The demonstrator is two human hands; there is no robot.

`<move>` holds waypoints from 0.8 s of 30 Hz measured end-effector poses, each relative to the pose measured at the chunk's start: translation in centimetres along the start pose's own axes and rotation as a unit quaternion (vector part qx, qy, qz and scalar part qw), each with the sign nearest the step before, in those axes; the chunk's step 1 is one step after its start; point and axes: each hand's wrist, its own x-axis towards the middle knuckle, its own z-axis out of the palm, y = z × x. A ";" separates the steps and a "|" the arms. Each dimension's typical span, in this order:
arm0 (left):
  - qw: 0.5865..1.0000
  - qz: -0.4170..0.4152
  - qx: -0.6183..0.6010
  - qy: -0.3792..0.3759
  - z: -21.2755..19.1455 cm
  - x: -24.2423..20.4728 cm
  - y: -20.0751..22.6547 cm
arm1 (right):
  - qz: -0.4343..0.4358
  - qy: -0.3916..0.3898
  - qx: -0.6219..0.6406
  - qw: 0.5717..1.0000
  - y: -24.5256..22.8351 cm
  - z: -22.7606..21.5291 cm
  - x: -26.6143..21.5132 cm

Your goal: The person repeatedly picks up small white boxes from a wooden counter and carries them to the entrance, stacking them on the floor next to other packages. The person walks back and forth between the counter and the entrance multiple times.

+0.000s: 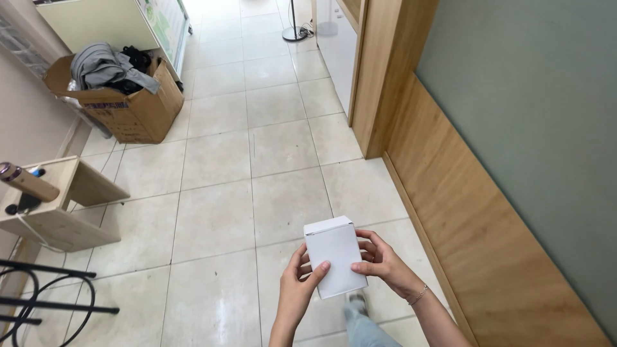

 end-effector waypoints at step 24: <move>0.998 -0.027 -0.020 0.054 2.1 53.4 11.1 | 0.031 -0.081 -0.033 0.996 -18.1 -16.0 52.6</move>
